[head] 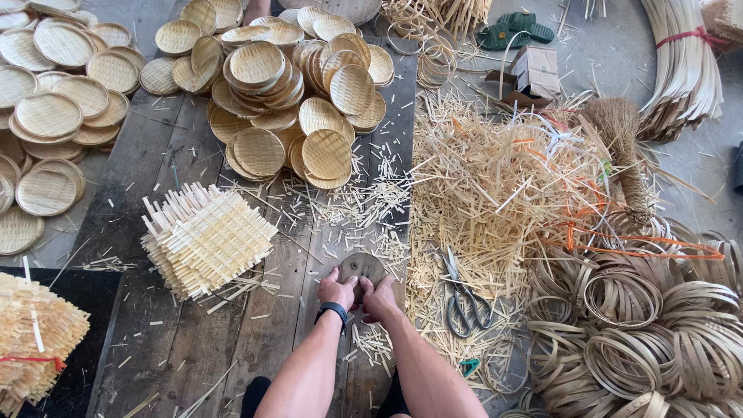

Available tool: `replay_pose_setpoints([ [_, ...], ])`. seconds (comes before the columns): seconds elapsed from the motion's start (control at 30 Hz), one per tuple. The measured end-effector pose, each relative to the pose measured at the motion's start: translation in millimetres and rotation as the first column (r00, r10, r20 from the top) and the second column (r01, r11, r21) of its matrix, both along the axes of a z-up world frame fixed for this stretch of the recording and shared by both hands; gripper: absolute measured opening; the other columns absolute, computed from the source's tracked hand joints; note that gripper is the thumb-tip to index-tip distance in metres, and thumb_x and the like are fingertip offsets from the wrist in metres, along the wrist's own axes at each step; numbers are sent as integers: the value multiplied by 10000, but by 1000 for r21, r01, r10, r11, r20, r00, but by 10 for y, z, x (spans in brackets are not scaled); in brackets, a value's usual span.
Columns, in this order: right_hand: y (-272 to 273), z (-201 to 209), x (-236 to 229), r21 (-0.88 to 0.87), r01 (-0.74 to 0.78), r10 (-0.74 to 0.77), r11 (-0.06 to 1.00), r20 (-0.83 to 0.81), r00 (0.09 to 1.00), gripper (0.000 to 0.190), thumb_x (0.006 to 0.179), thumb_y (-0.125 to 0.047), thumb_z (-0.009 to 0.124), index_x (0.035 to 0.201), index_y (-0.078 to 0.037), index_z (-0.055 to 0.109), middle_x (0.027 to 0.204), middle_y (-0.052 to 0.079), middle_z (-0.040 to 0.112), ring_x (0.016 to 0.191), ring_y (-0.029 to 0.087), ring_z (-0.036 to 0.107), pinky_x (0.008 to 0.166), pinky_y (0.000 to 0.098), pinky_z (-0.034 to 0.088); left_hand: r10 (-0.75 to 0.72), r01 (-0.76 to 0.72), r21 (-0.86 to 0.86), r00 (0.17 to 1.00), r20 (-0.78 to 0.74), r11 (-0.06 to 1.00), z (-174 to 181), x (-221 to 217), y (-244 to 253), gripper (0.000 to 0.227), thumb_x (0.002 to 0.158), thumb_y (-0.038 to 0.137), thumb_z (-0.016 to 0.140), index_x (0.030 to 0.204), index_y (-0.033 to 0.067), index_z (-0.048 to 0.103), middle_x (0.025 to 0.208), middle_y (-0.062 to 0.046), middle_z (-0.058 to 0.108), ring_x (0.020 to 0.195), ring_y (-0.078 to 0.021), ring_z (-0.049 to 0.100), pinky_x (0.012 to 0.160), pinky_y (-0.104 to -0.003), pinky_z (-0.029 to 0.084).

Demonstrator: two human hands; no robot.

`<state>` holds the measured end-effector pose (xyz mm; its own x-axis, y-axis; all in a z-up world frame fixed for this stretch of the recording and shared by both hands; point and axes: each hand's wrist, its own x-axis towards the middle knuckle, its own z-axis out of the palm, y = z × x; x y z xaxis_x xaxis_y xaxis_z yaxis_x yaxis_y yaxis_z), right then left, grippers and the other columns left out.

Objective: The person weaves a square bamboo mat by interlacing thin strips, then fits it into a circular bamboo frame and trims the excess strips using a pair of shears.

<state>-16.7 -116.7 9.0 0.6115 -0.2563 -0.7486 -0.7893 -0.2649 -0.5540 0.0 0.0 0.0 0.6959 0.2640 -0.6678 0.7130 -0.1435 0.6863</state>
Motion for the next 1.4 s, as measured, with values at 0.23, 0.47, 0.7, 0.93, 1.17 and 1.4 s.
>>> replay_pose_setpoints([
  [0.23, 23, 96, -6, -5, -3, 3, 1000, 0, 1000, 622, 996, -456, 605, 1311, -104, 200, 953, 172, 658, 667, 230, 654, 477, 425, 600, 3, -3, 1, 1000, 1, 1000, 58, -4, 9, 745, 815, 212, 842, 1488, 208, 522, 1286, -237, 670, 990, -374, 742, 684, -453, 667],
  [0.47, 44, 133, 1, 0, 32, -32, 999, -5, 999, 617, 987, -435, 616, 1299, -120, 187, 949, 184, 651, 667, 244, 657, 474, 428, 597, 21, -22, -18, 999, -27, 1000, 130, 0, 6, 745, 819, 207, 836, 1493, 214, 519, 1270, -235, 683, 981, -370, 745, 678, -456, 666],
  [0.7, 28, 96, 5, -12, 24, -24, 1000, 4, 1000, 603, 992, -446, 625, 1273, -93, 225, 930, 186, 662, 648, 240, 659, 461, 413, 590, 55, -58, -60, 997, -62, 997, 196, 1, 3, 741, 817, 195, 827, 1490, 221, 517, 1259, -228, 676, 966, -369, 743, 637, -458, 672],
  [0.93, 31, 71, -54, -41, 56, -54, 998, 48, 997, 623, 949, -437, 674, 1256, -89, 258, 897, 186, 644, 631, 240, 646, 455, 407, 583, -104, 83, 145, 984, 142, 986, -300, -72, 2, 725, 800, 282, 856, 1447, 138, 561, 1259, -248, 680, 1141, -377, 677, 980, -421, 543],
  [1.17, 71, 72, -338, -93, 21, -13, 995, 86, 996, 640, 938, -443, 690, 1232, -22, 308, 855, 189, 625, 584, 258, 630, 433, 404, 566, -94, 85, 82, 990, 106, 993, -237, -361, 87, 698, 792, 294, 828, 1433, 167, 584, 1284, -226, 667, 1193, -365, 655, 1027, -413, 514],
  [1.4, 189, 255, -463, -102, 45, -33, 994, 114, 993, 659, 903, -451, 715, 1239, 0, 371, 1001, 195, 612, 649, 252, 665, 432, 385, 584, -91, -30, 383, 952, 294, 923, 44, -216, 603, 740, 822, 402, 791, 1432, 83, 521, 1244, -243, 638, 1178, -390, 618, 979, -480, 496],
])
